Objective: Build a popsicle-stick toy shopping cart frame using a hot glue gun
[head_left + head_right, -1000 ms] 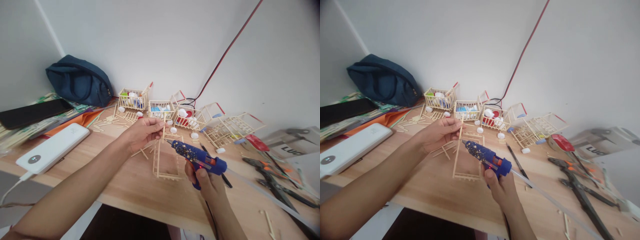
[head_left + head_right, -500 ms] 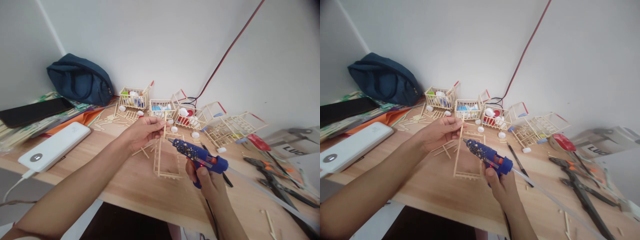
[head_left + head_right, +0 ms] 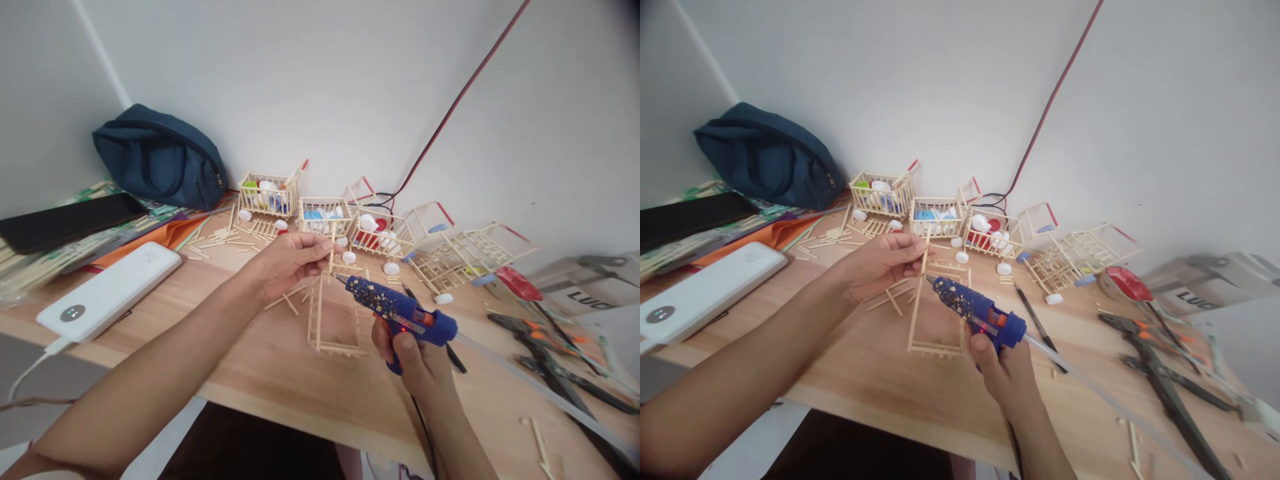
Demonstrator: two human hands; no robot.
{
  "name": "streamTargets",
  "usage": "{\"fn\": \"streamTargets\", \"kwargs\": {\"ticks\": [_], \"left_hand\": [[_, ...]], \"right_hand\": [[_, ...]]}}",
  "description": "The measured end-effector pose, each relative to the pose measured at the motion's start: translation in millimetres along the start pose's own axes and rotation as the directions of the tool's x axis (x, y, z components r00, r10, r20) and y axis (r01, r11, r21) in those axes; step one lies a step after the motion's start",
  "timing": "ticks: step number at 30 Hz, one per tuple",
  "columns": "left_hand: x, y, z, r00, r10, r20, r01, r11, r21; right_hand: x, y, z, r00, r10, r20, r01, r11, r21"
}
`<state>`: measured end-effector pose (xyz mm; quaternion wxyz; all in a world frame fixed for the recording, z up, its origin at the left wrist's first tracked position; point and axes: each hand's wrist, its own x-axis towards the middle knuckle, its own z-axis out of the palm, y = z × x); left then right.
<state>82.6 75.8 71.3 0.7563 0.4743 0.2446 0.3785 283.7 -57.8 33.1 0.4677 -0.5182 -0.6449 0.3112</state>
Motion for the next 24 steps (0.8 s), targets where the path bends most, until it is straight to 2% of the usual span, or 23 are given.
{"fn": "streamTargets", "kwargs": {"ticks": [14, 20, 24], "left_hand": [[2.1, 0.1, -1.2, 1.000, 0.004, -0.027, -0.006, 0.998, -0.067], [1.7, -1.6, 0.0, 0.995, 0.049, -0.088, -0.053, 0.998, -0.036], [1.1, -2.6, 0.7, 0.996, 0.042, -0.079, -0.044, 0.999, -0.024]], "right_hand": [[-2.3, 2.0, -1.6, 0.999, -0.028, -0.021, 0.026, 0.998, -0.061], [-6.7, 1.7, -2.4, 0.997, 0.005, -0.079, -0.003, 0.999, 0.035], [-4.9, 2.5, -1.3, 0.999, 0.000, -0.053, 0.002, 0.999, 0.041]]}}
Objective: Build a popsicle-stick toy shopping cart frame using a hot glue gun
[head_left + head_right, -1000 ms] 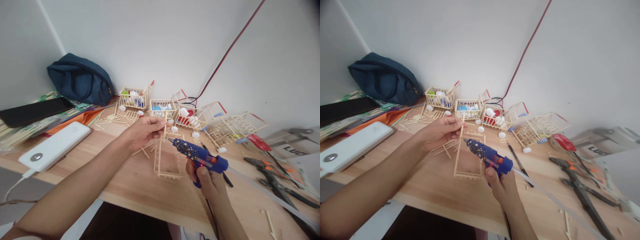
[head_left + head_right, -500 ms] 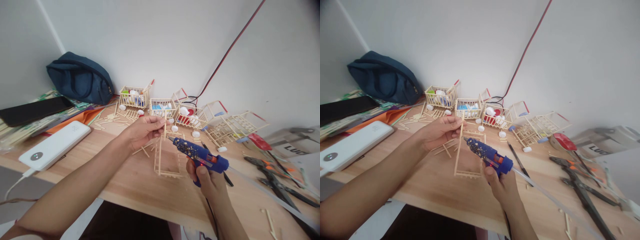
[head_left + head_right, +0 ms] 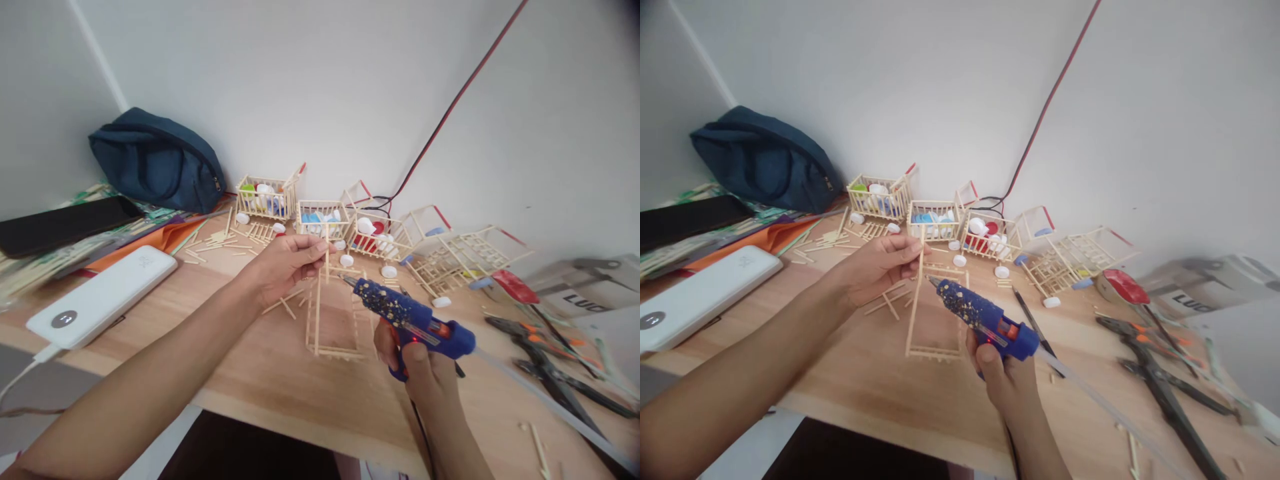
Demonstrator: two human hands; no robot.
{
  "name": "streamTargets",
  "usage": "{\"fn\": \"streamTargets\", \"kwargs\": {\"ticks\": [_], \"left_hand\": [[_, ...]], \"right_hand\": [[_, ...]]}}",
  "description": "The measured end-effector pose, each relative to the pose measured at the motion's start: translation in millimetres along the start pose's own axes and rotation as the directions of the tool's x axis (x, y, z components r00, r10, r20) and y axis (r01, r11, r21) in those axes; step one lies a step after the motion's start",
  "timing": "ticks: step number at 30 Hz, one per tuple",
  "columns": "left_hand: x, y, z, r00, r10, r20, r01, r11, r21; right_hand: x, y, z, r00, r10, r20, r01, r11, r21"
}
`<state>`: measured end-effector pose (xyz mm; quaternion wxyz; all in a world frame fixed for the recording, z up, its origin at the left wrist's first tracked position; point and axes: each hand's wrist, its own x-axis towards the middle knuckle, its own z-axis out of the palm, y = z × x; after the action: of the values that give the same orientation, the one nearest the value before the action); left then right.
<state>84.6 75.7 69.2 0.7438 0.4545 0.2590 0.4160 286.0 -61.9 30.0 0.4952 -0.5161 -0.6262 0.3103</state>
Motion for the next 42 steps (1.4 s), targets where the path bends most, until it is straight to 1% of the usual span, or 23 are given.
{"fn": "streamTargets", "kwargs": {"ticks": [4, 14, 18, 24, 27, 29, 31, 33, 35, 36, 37, 38, 39, 40, 41, 42], "left_hand": [[0, 1, 1.2, 1.000, -0.001, 0.009, 0.001, 1.000, -0.001], [0, -1, -0.3, 0.999, -0.019, 0.037, 0.018, 1.000, 0.016], [1, -1, -1.3, 0.999, -0.006, 0.046, 0.006, 1.000, 0.004], [3, 0, -5.4, 0.998, 0.002, 0.056, 0.002, 0.997, -0.077], [5, 2, -7.8, 0.999, 0.015, 0.040, -0.008, 0.987, -0.159], [6, 4, -9.0, 0.999, 0.031, 0.023, -0.025, 0.975, -0.222], [8, 5, -10.0, 0.999, 0.043, 0.016, -0.037, 0.964, -0.264], [8, 5, -11.0, 0.999, 0.046, 0.022, -0.038, 0.961, -0.275], [9, 5, -11.8, 0.998, 0.049, 0.025, -0.040, 0.963, -0.266], [9, 5, -12.1, 0.998, 0.049, 0.025, -0.041, 0.965, -0.259], [9, 6, -12.4, 0.998, 0.050, 0.025, -0.042, 0.967, -0.252], [9, 6, -12.6, 0.998, 0.050, 0.028, -0.042, 0.968, -0.248], [9, 7, -12.7, 0.998, 0.052, 0.030, -0.043, 0.969, -0.245], [9, 8, -12.9, 0.998, 0.054, 0.033, -0.045, 0.969, -0.242], [9, 10, -13.1, 0.998, 0.060, 0.034, -0.050, 0.970, -0.239], [8, 12, -13.3, 0.997, 0.069, 0.033, -0.060, 0.971, -0.231]], "right_hand": [[3, 1, 1, 1.000, 0.002, 0.021, -0.001, 0.999, -0.041], [5, -1, 1, 0.999, 0.002, 0.041, 0.000, 0.999, -0.055], [4, 0, 1, 0.999, 0.000, 0.038, 0.003, 0.998, -0.070], [3, -1, -1, 1.000, 0.012, 0.005, -0.012, 0.996, -0.088], [6, -1, -1, 1.000, -0.012, 0.002, 0.012, 1.000, -0.010], [8, -3, 0, 0.998, -0.045, -0.045, 0.049, 0.994, 0.100], [10, -7, -2, 0.984, -0.050, -0.168, 0.075, 0.986, 0.149], [9, -13, -8, 0.955, -0.018, -0.297, 0.043, 0.996, 0.079], [4, -19, -21, 0.933, -0.008, -0.359, -0.020, 0.997, -0.072], [1, -21, -30, 0.926, -0.024, -0.376, -0.041, 0.986, -0.164], [-2, -22, -41, 0.924, -0.051, -0.378, -0.060, 0.960, -0.275], [-6, -22, -53, 0.918, -0.085, -0.388, -0.088, 0.909, -0.408], [-10, -22, -66, 0.911, -0.116, -0.395, -0.136, 0.820, -0.556], [-14, -21, -80, 0.918, -0.125, -0.376, -0.184, 0.707, -0.683], [-19, -19, -94, 0.931, -0.121, -0.345, -0.217, 0.578, -0.787], [-24, -16, -108, 0.955, -0.091, -0.284, -0.208, 0.477, -0.854]]}}
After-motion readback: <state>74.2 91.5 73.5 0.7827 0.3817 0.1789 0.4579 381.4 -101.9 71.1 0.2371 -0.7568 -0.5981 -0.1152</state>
